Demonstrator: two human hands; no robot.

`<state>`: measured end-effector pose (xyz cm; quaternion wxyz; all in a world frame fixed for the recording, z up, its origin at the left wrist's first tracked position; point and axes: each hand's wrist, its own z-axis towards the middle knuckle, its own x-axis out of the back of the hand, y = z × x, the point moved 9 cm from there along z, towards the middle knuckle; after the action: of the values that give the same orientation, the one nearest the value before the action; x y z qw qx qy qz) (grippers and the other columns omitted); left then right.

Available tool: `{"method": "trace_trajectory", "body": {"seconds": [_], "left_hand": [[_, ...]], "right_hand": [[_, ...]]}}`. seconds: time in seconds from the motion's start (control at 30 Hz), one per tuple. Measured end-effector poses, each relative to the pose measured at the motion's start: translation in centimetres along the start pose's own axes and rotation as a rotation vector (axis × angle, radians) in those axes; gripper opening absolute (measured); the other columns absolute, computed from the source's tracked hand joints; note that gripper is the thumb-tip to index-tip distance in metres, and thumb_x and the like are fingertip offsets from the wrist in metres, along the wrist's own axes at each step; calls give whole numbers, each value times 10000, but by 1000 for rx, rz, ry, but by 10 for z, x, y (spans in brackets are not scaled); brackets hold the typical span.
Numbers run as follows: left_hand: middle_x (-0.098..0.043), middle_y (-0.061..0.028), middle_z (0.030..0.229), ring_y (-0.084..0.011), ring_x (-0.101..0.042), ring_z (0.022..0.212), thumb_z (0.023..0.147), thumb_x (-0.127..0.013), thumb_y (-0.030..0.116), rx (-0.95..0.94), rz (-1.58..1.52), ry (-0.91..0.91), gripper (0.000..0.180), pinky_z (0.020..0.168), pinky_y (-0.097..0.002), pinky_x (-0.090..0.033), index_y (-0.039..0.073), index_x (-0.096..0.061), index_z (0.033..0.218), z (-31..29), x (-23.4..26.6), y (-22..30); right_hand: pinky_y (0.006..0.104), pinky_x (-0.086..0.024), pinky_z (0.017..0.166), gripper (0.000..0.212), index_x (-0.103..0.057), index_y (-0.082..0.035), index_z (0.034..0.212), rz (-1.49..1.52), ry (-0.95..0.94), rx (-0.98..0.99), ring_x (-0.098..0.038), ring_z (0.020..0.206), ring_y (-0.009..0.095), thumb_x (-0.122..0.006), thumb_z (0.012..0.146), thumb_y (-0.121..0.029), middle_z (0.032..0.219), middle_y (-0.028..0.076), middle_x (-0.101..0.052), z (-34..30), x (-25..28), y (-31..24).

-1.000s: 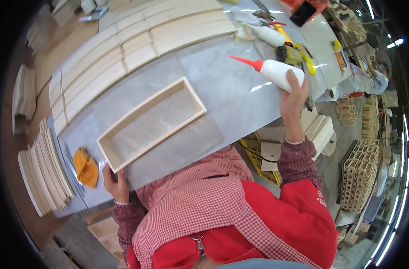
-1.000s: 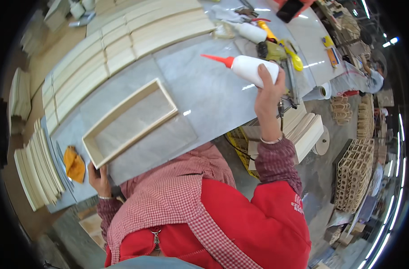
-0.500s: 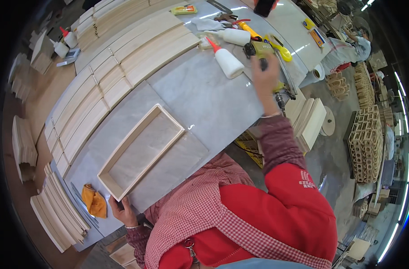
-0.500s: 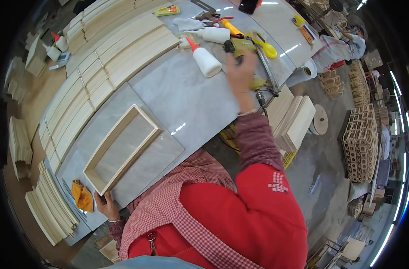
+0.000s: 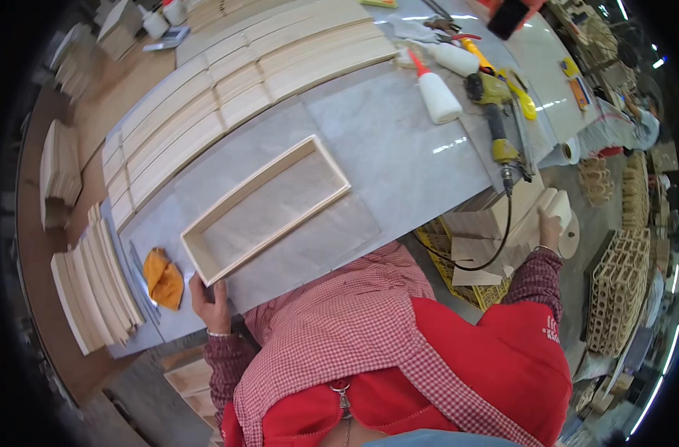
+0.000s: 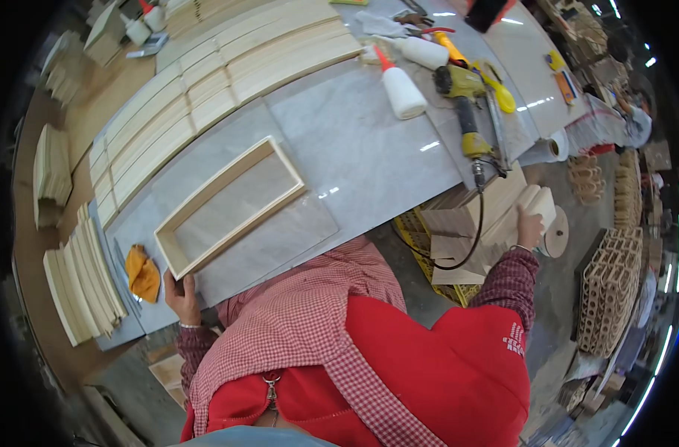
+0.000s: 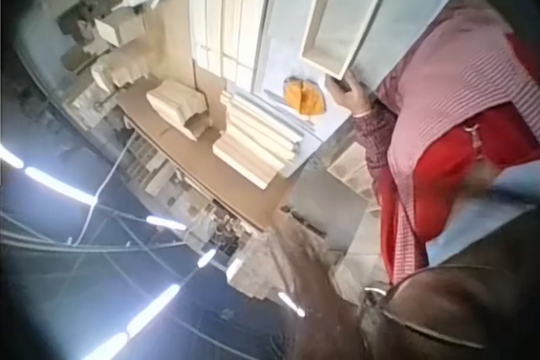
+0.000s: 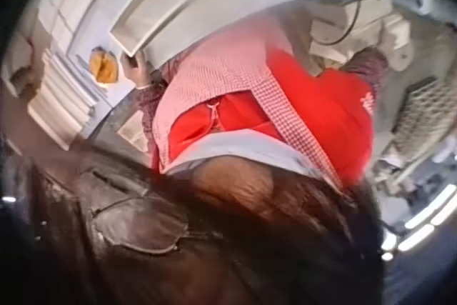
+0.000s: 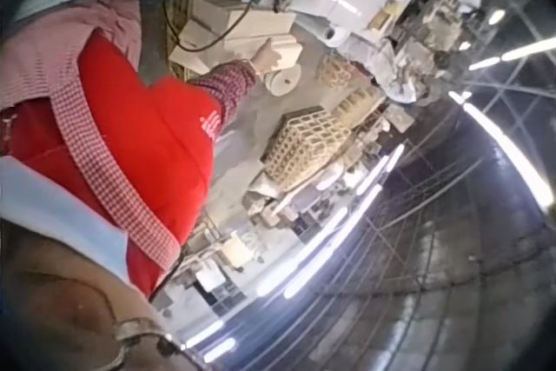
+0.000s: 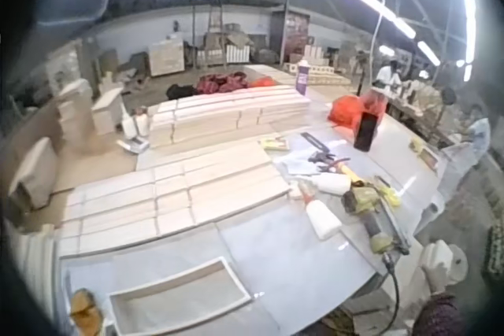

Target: The recorder applies glue to wooden components and uses a pneumatic nail gun to assemble rectangular wooden boxes at a production workbench.

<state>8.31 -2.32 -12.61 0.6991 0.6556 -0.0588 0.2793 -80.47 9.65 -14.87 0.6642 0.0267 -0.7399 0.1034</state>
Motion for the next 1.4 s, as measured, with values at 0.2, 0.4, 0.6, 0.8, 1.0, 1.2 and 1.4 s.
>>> {"method": "trace_trajectory", "body": {"seconds": [0.2,0.4,0.6,0.8,1.0,1.2,1.4], "left_hand": [[-561,-108,1079,-229,-544,952,838,-667,215,-12,28,-19,443,873,-321,-425,1,-521,1197,2,-5,9],[-563,-108,1079,-232,-549,955,836,-672,215,-33,25,-30,449,877,-323,-426,6,-522,1203,3,-7,13],[-563,-106,1079,-233,-548,963,828,-678,218,-23,16,-31,457,887,-325,-422,10,-524,1205,2,-6,14],[-563,-111,1110,-236,-542,990,826,-675,222,-27,30,-42,467,906,-327,-412,14,-521,1215,2,-6,12],[-518,-129,1259,-256,-498,1141,805,-678,236,-109,111,-116,592,955,-356,-394,47,-461,1323,10,8,39],[-407,-157,1398,-334,-435,1248,811,-671,366,-473,423,-34,656,1049,-433,-333,76,-442,1353,32,-7,190],[-302,-189,1469,-404,-248,1368,768,-609,560,-816,639,-618,807,1109,-507,-212,78,-402,1381,1,-140,264]], "right_hand": [[466,-395,963,867,-428,40,1321,214,23,26,-505,1147,392,-596,751,-591,1274,257,-496,-7,18,9],[420,-401,969,827,-437,53,1318,653,110,-56,-504,1156,369,-628,756,-522,1279,248,-500,-33,26,19],[407,-400,966,778,-464,43,1294,611,242,34,-504,1147,354,-642,764,-500,1261,233,-513,-25,49,21],[398,-397,960,715,-501,24,1257,454,409,177,-504,1131,337,-654,776,-482,1233,213,-532,-24,70,10],[389,-394,953,653,-538,5,1220,290,572,325,-504,1116,321,-665,787,-465,1205,192,-551,-30,93,-18],[404,-397,958,513,-564,-35,1164,592,152,1476,-504,1103,285,-757,712,-182,1175,114,-547,-297,159,-261],[522,-355,989,547,-564,-54,1152,567,-487,2405,-440,1186,386,-720,692,-304,1222,147,-499,-522,94,-287]]}}
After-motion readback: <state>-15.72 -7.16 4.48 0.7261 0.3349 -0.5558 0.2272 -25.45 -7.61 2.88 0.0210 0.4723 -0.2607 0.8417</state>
